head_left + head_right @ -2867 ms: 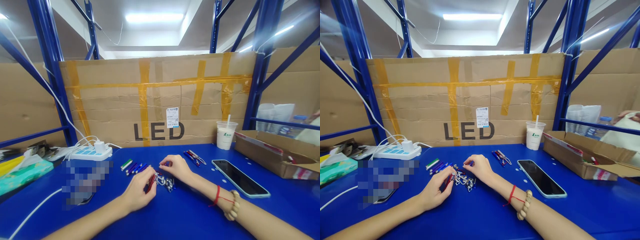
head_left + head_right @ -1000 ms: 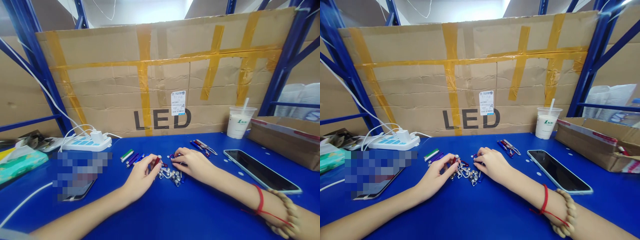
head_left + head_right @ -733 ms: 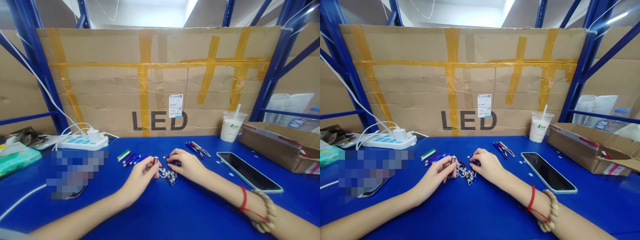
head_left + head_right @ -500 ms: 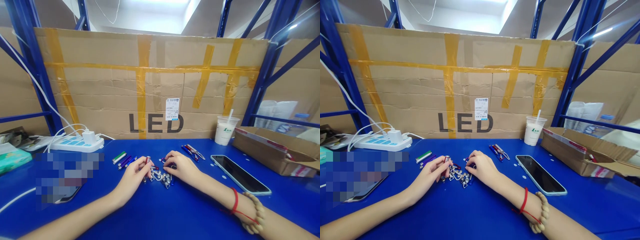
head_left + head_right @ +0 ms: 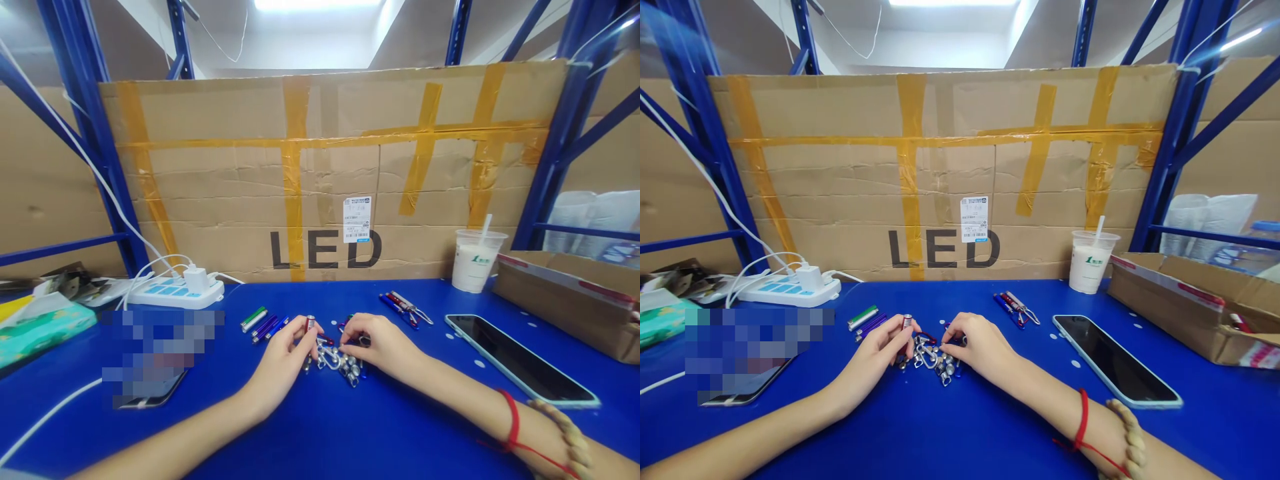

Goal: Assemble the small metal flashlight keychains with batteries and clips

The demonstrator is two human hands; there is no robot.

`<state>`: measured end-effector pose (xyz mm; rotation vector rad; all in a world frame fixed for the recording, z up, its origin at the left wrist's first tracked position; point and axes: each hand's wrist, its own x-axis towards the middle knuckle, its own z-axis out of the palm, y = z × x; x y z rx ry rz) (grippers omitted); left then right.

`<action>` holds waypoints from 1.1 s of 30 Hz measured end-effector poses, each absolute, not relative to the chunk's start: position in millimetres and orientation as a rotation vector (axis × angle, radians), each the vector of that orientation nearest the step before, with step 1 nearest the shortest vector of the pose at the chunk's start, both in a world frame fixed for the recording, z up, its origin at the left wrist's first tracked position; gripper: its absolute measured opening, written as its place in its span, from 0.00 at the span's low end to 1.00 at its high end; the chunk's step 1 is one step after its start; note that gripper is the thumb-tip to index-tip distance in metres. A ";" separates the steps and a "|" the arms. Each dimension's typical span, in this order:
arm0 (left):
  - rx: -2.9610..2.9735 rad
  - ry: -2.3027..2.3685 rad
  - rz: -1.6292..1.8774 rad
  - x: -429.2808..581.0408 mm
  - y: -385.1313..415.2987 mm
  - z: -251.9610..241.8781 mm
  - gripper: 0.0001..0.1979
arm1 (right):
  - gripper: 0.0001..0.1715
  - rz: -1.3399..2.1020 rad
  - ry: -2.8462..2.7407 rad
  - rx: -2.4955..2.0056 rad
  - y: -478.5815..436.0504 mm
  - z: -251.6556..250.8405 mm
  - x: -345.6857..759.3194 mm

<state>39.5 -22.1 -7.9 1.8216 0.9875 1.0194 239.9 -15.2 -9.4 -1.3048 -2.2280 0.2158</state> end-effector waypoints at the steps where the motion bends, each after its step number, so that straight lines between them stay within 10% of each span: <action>1: 1.852 0.993 1.001 39.5 -23.0 -7.6 0.16 | 0.03 0.167 -2.241 -1.302 -16.6 -8.4 239.4; 12: 2.205 1.011 0.865 38.3 -28.7 -9.0 0.12 | 0.06 -0.208 -2.014 -0.636 -41.9 5.0 226.2; 33: 2.236 0.956 0.897 39.0 -33.0 -2.6 0.08 | 0.07 0.018 -2.091 -0.678 -40.1 3.2 224.4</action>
